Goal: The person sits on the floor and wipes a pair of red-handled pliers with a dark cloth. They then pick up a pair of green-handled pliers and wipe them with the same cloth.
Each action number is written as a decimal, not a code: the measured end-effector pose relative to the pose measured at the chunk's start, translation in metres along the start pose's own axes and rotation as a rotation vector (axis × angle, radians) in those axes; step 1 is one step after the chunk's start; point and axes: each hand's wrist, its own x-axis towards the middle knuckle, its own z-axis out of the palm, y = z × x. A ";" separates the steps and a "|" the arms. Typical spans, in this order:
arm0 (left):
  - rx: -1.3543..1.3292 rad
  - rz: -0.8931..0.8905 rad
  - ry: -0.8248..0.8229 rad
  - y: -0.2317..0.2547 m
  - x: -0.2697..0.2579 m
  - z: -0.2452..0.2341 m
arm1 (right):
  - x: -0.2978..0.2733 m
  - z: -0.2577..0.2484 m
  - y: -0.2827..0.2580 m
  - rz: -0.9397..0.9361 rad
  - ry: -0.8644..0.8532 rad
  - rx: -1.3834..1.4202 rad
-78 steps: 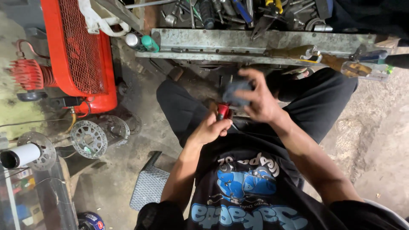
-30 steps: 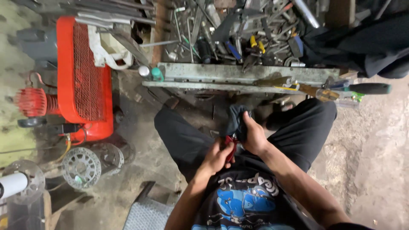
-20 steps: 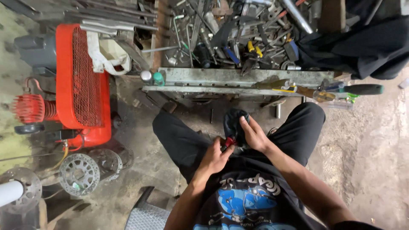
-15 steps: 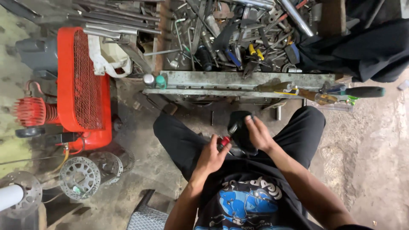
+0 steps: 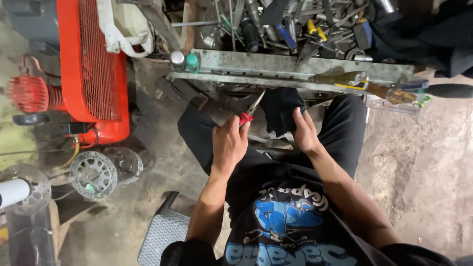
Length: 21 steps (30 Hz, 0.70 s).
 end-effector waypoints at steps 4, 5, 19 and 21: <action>-0.117 -0.058 0.021 -0.016 -0.005 0.012 | 0.001 0.014 0.002 -0.007 -0.060 0.022; -0.317 -0.138 -0.013 -0.017 -0.005 0.012 | 0.001 0.020 0.000 -0.016 -0.082 -0.019; -0.575 -0.243 -0.137 0.005 -0.008 0.020 | 0.008 0.036 -0.012 0.102 -0.217 0.251; -0.523 -0.248 -0.187 0.004 -0.010 0.026 | 0.011 0.024 0.001 0.191 -0.206 0.185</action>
